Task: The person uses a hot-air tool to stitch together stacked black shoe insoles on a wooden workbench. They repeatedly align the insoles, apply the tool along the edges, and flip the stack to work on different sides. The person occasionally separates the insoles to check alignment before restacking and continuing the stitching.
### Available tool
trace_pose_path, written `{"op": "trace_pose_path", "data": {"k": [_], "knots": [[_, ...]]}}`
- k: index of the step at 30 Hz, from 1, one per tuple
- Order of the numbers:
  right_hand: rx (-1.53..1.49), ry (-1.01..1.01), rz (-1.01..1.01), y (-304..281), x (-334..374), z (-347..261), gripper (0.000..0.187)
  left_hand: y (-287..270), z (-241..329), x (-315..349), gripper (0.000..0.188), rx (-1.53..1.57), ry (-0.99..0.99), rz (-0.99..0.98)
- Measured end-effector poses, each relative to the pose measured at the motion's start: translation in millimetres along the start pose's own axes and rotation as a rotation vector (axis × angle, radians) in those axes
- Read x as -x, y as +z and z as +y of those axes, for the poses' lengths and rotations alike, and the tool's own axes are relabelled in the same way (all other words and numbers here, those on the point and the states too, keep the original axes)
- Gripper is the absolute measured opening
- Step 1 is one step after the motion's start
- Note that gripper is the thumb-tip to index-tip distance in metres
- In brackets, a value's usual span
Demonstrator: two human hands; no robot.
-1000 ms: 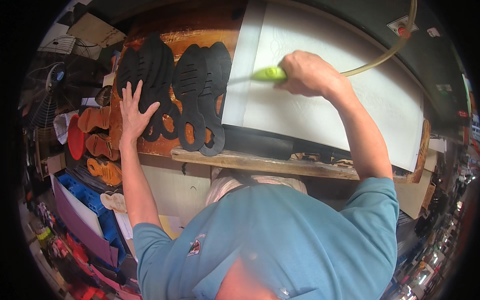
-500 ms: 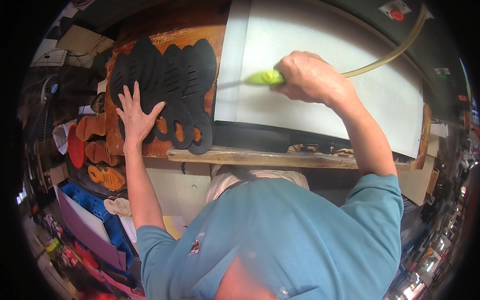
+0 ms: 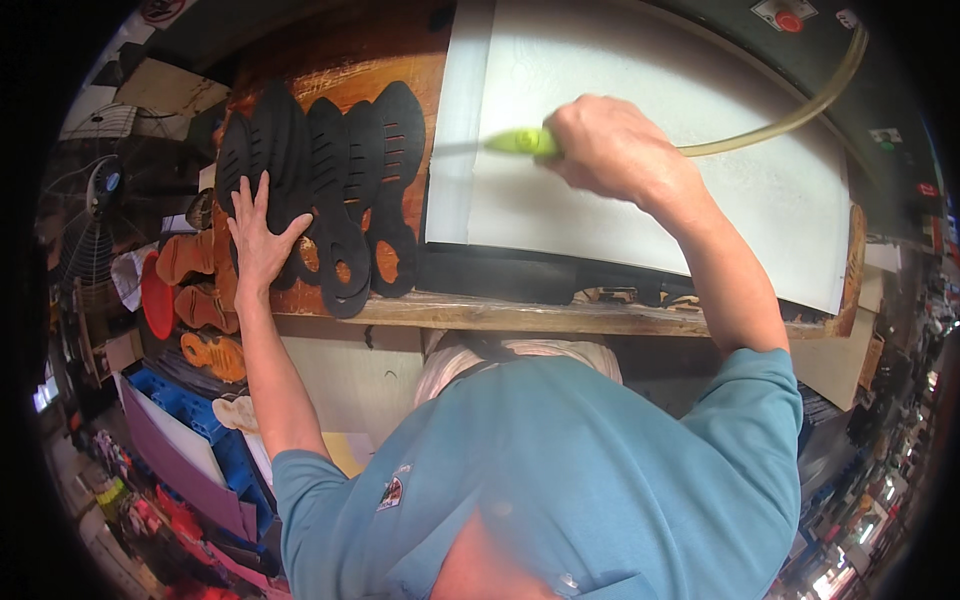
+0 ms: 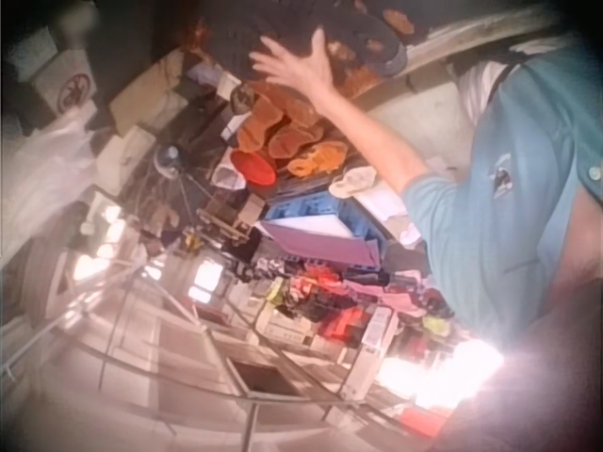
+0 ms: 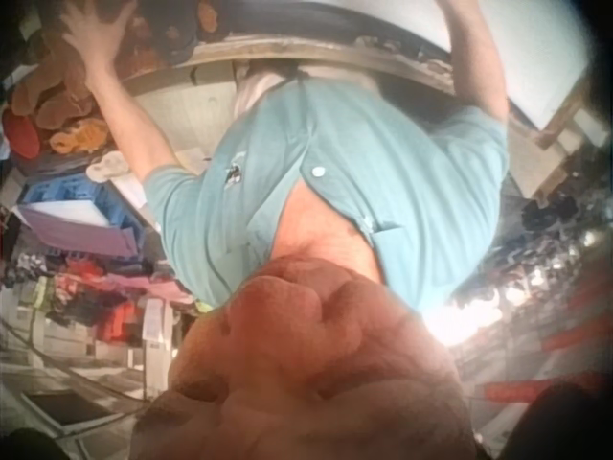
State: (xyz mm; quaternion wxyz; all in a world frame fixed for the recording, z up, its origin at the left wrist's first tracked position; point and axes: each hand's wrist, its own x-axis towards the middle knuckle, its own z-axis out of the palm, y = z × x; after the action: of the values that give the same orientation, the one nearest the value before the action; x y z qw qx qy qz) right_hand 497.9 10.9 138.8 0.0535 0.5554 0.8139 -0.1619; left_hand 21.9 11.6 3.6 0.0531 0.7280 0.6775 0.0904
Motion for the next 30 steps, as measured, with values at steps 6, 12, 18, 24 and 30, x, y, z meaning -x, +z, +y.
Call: {"op": "trace_pose_path", "data": {"k": [6,12,18,24,30], "knots": [[0.034,0.018,0.025,-2,-4,-3,0.025,1,-11,-2,0.103,0.028,-0.001,0.030],[0.000,-0.001,0.033,-2,-14,-7,0.026,1,-18,-3,0.098,0.023,-0.026,0.031],[-0.040,-0.037,0.065,3,-30,-10,0.026,0,-16,1,0.101,0.022,-0.008,0.046],[-0.111,-0.076,0.051,5,-40,-17,0.026,-7,-35,-8,0.090,0.091,0.124,0.185],[-0.088,-0.153,0.010,19,-60,-47,0.027,-3,-63,-38,0.076,0.285,-0.051,0.288]]}}
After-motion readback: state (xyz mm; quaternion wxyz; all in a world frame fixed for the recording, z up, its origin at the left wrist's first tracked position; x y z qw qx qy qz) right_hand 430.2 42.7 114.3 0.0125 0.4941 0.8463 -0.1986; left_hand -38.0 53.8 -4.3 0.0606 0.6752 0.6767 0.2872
